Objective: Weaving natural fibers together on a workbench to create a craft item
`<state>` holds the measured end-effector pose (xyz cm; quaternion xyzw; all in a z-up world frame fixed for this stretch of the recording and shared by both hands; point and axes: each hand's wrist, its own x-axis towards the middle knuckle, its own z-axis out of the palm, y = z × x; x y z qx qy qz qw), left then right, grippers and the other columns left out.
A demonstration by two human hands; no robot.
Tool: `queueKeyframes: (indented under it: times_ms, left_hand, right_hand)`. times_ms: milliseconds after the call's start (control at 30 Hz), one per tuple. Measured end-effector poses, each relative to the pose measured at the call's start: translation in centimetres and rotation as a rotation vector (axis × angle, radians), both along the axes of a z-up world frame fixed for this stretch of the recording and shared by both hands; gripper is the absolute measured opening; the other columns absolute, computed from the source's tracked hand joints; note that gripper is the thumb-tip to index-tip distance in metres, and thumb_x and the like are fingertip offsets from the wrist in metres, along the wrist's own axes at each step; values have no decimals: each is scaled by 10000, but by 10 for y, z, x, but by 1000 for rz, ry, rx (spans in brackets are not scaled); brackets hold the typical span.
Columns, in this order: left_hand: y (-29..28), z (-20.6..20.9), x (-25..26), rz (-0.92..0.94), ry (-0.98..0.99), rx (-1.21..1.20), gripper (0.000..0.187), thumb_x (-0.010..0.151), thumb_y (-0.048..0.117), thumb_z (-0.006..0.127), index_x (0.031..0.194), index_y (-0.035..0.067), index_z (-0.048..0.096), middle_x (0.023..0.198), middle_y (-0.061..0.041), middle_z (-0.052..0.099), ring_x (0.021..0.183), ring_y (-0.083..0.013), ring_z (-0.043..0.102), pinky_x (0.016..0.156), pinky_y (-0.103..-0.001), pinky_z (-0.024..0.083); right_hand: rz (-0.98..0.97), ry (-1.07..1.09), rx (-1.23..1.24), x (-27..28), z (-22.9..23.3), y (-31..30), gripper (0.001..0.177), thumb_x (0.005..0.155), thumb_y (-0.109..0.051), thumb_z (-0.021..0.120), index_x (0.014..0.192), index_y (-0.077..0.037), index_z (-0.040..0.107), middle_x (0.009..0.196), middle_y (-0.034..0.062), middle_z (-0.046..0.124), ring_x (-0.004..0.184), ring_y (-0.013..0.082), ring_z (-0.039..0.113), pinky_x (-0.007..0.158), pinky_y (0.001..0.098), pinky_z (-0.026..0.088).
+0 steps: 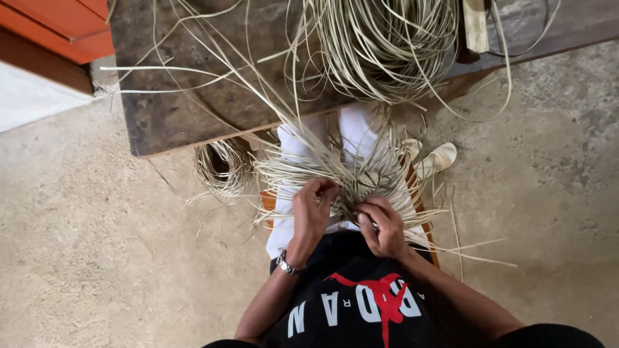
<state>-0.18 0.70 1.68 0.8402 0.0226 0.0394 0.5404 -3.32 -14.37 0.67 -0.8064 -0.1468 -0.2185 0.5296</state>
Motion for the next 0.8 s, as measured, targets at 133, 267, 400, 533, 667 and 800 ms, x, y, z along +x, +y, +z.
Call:
queueKeyframes:
  times_ms: [133, 267, 400, 533, 667, 800]
  left_hand:
    - [-4, 4, -7, -3, 17, -120, 167, 903, 205, 567, 855, 66, 647, 733, -151, 650, 768, -350, 655, 660, -381, 512]
    - [-8, 10, -9, 36, 39, -149, 222, 776, 237, 739, 861, 44, 670, 750, -152, 663, 748, -309, 675, 653, -355, 530]
    - [-9, -44, -6, 55, 192, -306, 211, 842, 259, 658, 901, 57, 672, 754, -116, 665, 753, -219, 663, 674, -342, 520]
    - [-11, -80, 0, 70, 312, -824, 81, 808, 112, 622, 809, 39, 586, 619, -60, 559, 569, -135, 551, 564, -275, 454]
    - [8, 5, -4, 125, -299, 29, 171, 852, 83, 582, 993, -12, 572, 740, -210, 575, 682, -392, 605, 581, -445, 474]
    - [30, -17, 6, 177, -671, 354, 149, 826, 82, 620, 968, 115, 653, 869, -59, 578, 709, -245, 589, 678, -320, 499]
  right_hand:
    - [-6, -24, -91, -2, -27, -1, 188, 729, -203, 758, 828, -88, 648, 780, 84, 587, 664, 285, 619, 583, 342, 523]
    - [-27, -73, -190, 0, -34, 4, 161, 737, -156, 756, 834, -116, 633, 741, 53, 561, 622, 267, 599, 562, 327, 515]
    - [-15, -55, -210, -1, -24, 10, 149, 724, -150, 754, 762, -117, 613, 666, 54, 521, 571, 274, 577, 507, 342, 494]
    - [15, -58, -112, 2, -6, 14, 138, 771, -132, 730, 709, -126, 607, 606, 8, 480, 471, 214, 522, 474, 289, 492]
    - [-7, -95, -119, 2, -17, 10, 139, 758, -124, 756, 717, -111, 624, 607, 31, 508, 486, 236, 548, 449, 297, 481]
    - [17, -99, -83, 8, -3, 17, 193, 734, -112, 791, 697, -76, 605, 587, 50, 508, 454, 233, 546, 415, 289, 481]
